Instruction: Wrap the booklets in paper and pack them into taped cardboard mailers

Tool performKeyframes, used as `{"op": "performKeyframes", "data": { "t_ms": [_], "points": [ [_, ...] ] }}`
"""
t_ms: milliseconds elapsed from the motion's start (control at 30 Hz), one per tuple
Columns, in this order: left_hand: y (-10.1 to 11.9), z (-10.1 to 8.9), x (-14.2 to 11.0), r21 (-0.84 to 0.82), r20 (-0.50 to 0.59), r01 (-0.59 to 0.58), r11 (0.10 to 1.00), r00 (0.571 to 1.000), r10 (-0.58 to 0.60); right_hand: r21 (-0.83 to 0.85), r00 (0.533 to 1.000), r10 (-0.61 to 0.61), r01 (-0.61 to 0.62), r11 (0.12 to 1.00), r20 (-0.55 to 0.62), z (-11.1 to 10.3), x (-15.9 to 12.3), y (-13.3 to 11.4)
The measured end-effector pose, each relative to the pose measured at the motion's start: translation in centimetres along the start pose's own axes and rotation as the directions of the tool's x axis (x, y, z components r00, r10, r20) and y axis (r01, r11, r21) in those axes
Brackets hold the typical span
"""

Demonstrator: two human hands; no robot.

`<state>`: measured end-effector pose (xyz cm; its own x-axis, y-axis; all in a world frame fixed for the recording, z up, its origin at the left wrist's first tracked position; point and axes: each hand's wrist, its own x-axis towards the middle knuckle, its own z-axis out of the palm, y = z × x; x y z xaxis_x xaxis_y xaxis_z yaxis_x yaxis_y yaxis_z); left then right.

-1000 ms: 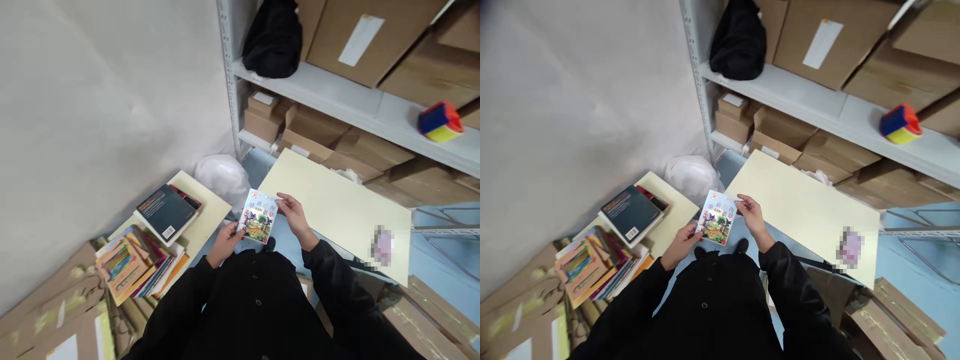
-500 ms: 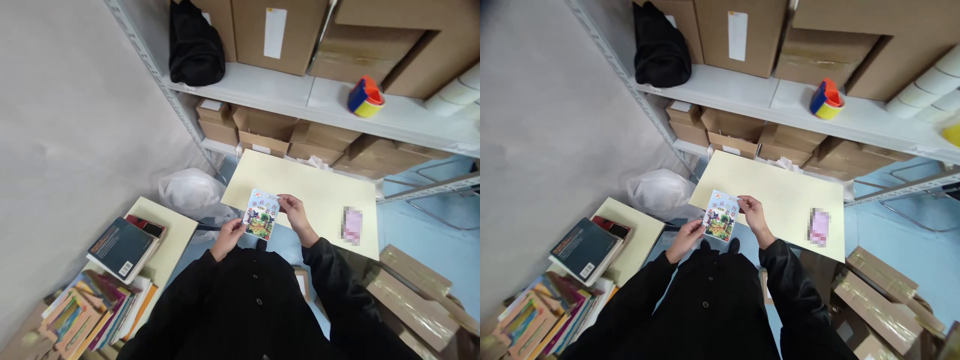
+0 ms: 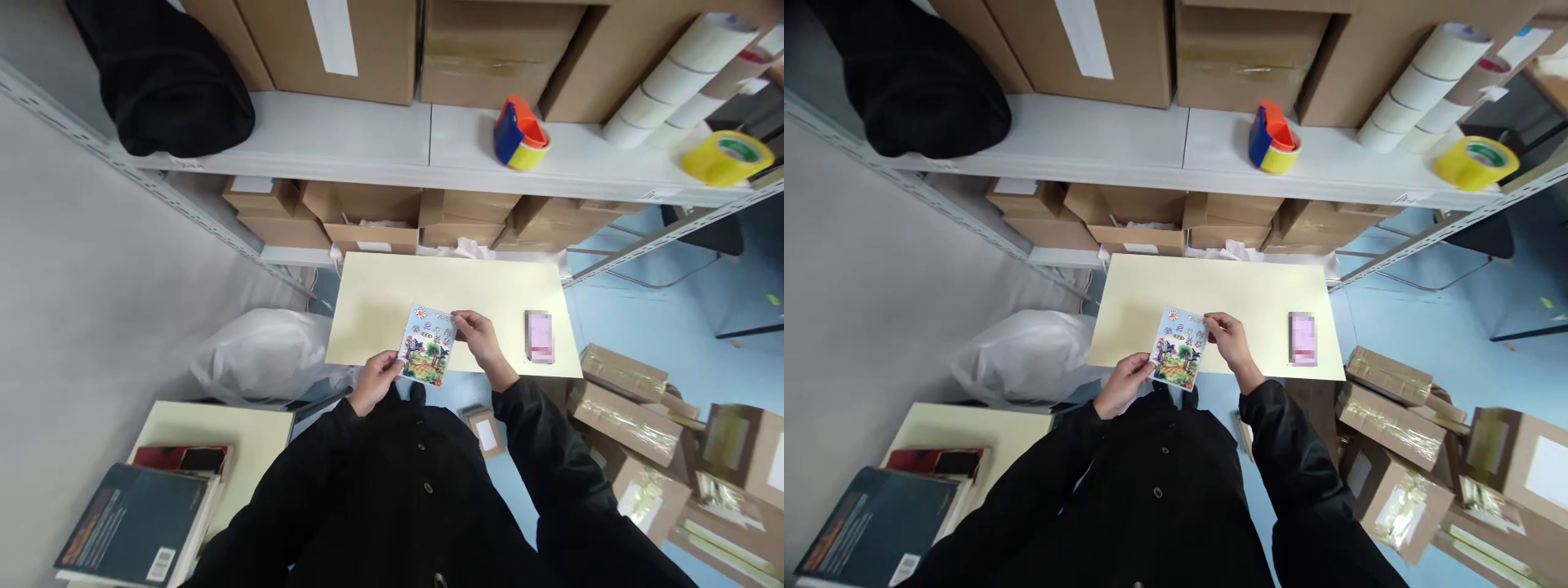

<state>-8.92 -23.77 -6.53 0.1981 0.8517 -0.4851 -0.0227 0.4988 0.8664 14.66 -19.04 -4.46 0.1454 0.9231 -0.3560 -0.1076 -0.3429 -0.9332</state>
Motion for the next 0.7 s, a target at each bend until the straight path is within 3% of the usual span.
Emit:
{"op": "performKeyframes", "data": {
  "t_ms": [167,300,500,700],
  "points": [
    [1.6,-1.0,2.4,-0.141,-0.012,0.073,0.987,0.997,-0.075,0.000,0.996,0.012,-0.012,1.000,-0.090,0.8,1.8,-0.5],
    [2.3,-2.4,3.7,-0.175,0.002,0.113,0.978,0.993,-0.114,0.067,0.997,0.005,0.000,0.998,-0.080,1.6,2.7,-0.3],
    [3.3,-3.3,5.3,-0.277,0.046,0.181,0.944,0.983,-0.175,0.251,0.998,-0.015,0.001,0.968,0.055,1.5,3.7,0.3],
    [3.5,-1.7,6.2,-0.335,0.163,0.291,0.896,0.955,-0.249,0.121,0.964,-0.088,0.059,0.991,0.250,0.8,5.9,-1.0]
  ]
}}
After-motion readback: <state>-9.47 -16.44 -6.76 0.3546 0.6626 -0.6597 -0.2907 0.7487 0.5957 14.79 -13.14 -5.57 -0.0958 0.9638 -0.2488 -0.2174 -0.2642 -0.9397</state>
